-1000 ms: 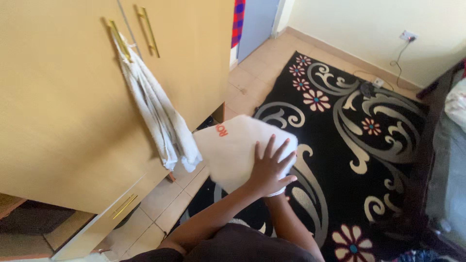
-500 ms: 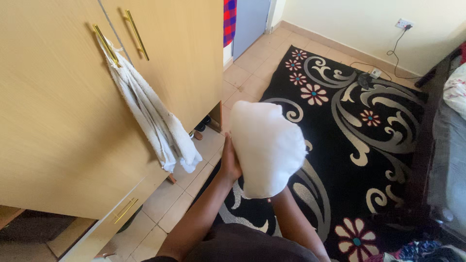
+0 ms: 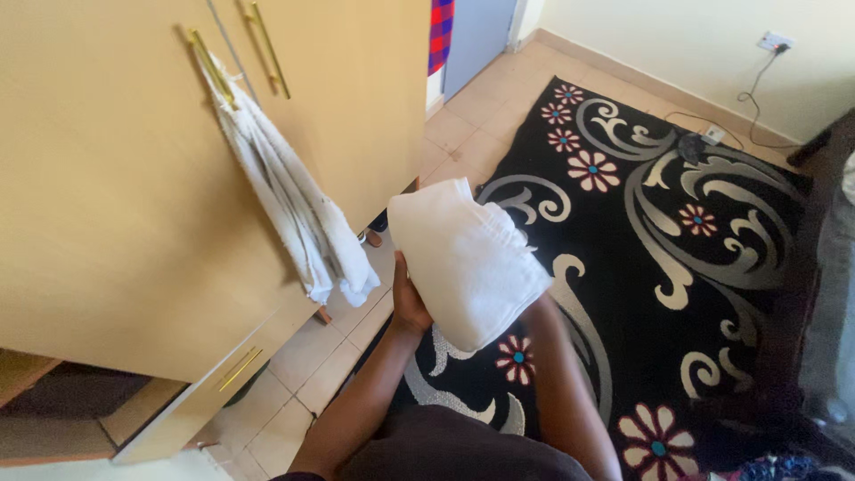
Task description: The person takes a green towel and a white towel from a wardrobe, folds them individually by hand, and then places them onto a shelf inside the wardrobe.
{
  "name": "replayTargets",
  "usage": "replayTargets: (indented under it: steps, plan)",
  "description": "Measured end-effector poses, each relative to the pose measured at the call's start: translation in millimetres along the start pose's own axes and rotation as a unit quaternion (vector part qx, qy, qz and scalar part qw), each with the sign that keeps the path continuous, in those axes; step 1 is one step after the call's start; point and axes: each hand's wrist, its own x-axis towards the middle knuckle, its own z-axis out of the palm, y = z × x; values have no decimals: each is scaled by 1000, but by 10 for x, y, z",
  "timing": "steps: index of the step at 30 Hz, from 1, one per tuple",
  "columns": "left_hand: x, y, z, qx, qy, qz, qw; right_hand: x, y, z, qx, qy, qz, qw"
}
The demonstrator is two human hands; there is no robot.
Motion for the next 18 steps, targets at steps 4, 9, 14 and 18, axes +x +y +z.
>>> replayTargets:
  steps: [4, 9, 14, 18]
  plan:
    - [30, 66, 80, -38, -27, 1, 999, -332, -537, -356, -169, 126, -227, 951]
    - [61, 43, 261, -21, -88, -17, 996, -481, -763, -298, -268, 96, -386, 877]
    - [176, -136, 662, 57, -90, -38, 994, -139, -187, 201, -243, -115, -194, 944]
    - [372, -266, 889, 258, -88, -3, 962, -94, 209, 64, -188, -116, -197, 955]
